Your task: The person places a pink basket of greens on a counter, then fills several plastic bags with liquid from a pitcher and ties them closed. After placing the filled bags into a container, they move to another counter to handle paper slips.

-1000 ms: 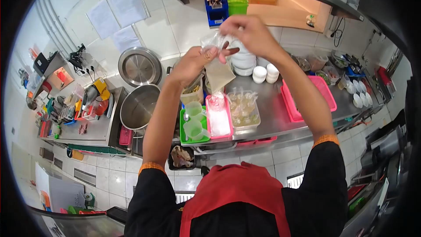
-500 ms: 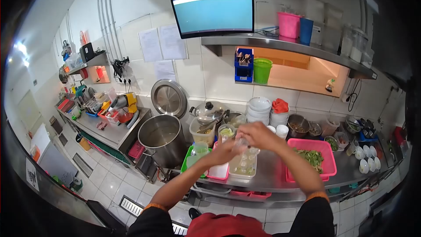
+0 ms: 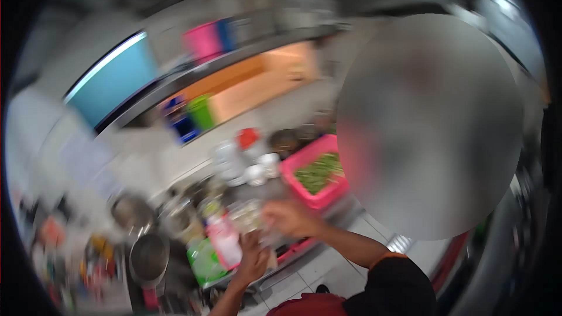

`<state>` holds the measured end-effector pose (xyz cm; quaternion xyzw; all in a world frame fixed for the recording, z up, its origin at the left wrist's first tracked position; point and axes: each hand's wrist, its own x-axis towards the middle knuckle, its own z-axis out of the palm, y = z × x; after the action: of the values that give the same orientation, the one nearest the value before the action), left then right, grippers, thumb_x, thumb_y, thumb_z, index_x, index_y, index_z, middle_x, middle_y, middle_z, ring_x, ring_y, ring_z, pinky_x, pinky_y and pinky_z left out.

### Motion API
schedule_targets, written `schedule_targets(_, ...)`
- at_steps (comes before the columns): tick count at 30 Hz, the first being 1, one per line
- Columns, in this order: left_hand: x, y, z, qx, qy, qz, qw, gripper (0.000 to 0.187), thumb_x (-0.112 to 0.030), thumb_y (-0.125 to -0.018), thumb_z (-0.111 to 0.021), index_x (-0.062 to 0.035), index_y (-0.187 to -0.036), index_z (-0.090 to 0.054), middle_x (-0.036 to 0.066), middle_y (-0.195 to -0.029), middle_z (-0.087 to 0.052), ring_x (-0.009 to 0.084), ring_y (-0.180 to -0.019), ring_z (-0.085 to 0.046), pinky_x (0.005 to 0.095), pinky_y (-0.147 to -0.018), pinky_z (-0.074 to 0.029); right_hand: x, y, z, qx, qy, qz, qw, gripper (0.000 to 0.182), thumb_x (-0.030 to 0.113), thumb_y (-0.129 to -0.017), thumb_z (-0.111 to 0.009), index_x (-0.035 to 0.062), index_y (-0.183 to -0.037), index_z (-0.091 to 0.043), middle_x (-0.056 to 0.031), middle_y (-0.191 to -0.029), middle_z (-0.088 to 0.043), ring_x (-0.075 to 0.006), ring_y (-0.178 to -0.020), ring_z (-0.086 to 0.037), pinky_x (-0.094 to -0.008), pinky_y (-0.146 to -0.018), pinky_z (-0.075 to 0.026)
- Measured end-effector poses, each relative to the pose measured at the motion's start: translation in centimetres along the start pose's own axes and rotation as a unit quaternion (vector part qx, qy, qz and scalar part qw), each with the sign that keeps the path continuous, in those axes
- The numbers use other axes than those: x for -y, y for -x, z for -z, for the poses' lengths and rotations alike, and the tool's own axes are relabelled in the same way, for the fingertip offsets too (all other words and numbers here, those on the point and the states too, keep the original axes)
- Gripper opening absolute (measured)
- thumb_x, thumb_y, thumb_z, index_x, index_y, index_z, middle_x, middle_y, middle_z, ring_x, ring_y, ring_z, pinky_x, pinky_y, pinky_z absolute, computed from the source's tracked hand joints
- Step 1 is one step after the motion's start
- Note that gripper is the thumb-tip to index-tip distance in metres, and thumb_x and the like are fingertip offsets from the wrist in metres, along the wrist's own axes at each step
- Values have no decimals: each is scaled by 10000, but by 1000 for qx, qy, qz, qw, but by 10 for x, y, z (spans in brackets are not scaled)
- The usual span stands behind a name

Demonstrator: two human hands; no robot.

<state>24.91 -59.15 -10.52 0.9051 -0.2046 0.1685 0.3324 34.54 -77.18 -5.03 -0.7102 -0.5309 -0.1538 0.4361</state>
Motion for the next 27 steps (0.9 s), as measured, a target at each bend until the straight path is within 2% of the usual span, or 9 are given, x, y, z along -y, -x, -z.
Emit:
schedule_targets(2, 30, 24, -41, -16, 43, -78, 996, 317, -170, -857, -527, -14, -1125, -592, 211, -1293, -460, 391, -1231, -391, 572, -1119, -113, 21, 35, 1, 9, 55, 56, 997, 284, 337, -877, -647, 63, -944, -616, -110, -1040, -612, -255, -945, -599, -383, -761, -489)
schedule_targets(8, -8, 59, -107, 261, 190, -101, 941, 317, -141, -836, -530, -23, -1125, -579, 232, -1211, -507, 405, -1172, -439, 596, -1108, -136, 117, 122, -19, 25, 142, -332, 932, 184, 268, -827, -614, 129, -775, -723, -72, -744, -690, -322, -696, -649, -439, -616, -493)
schedule_targets(10, -49, 71, -117, 202, 226, -122, 945, 303, -129, -824, -524, -12, -1097, -587, 237, -1160, -524, 406, -1131, -463, 591, -1086, -171, 132, 160, -37, -38, 215, -404, 888, 240, 279, -843, -649, 96, -693, -692, -96, -661, -652, -241, -614, -629, -386, -560, -463)
schedule_targets(13, -65, 91, -165, 178, 214, -288, 916, 272, -137, -823, -506, 3, -1035, -603, 212, -1140, -525, 372, -1144, -450, 602, -1065, -180, 180, 205, -51, -546, -54, -429, 718, 341, 341, -853, -718, 45, -713, -620, -110, -618, -585, -120, -563, -458, -302, -544, -398)
schedule_targets(16, -119, 114, -187, 236, 193, -364, 880, 256, -146, -856, -499, 5, -1033, -606, 186, -1126, -537, 355, -1172, -435, 598, -1076, -161, 275, 234, -35, -364, 482, -360, 711, 279, 304, -910, -638, 30, -859, -621, -131, -677, -618, -301, -611, -582, -401, -610, -458)
schedule_targets(18, -145, 134, -192, 317, 219, -373, 844, 231, -141, -904, -493, -3, -1046, -613, 152, -1105, -560, 352, -1195, -421, 582, -1094, -138, 301, 285, -43, -79, 276, -636, 716, 300, 240, -816, -681, 22, -1006, -601, -137, -782, -636, -352, -748, -621, -461, -672, -474)
schedule_targets(20, -161, 152, -219, 273, 247, -414, 833, 197, -127, -898, -490, -35, -1004, -628, 110, -1044, -572, 309, -1176, -437, 570, -1106, -98, 307, 313, -48, -167, 278, -559, 763, 260, 226, -829, -666, 29, -988, -611, -149, -834, -643, -338, -786, -627, -450, -675, -480)
schedule_targets(22, -185, 165, -236, 296, 259, -463, 794, 208, -131, -906, -465, -27, -992, -624, 106, -1025, -569, 301, -1144, -455, 583, -1100, -88, 358, 290, -26, -559, 307, -388, 665, 196, 210, -856, -620, 32, -937, -629, -165, -844, -644, -360, -801, -616, -456, -676, -477)
schedule_targets(27, -227, 218, -317, 460, 444, -347, 687, 276, -123, -963, -378, 66, -1107, -518, 158, -1131, -569, 357, -1129, -466, 553, -1138, -86, 379, 393, -48, -278, 360, -559, 693, 242, 239, -777, -663, 4, -778, -610, -200, -780, -627, -406, -778, -607, -488, -661, -465)
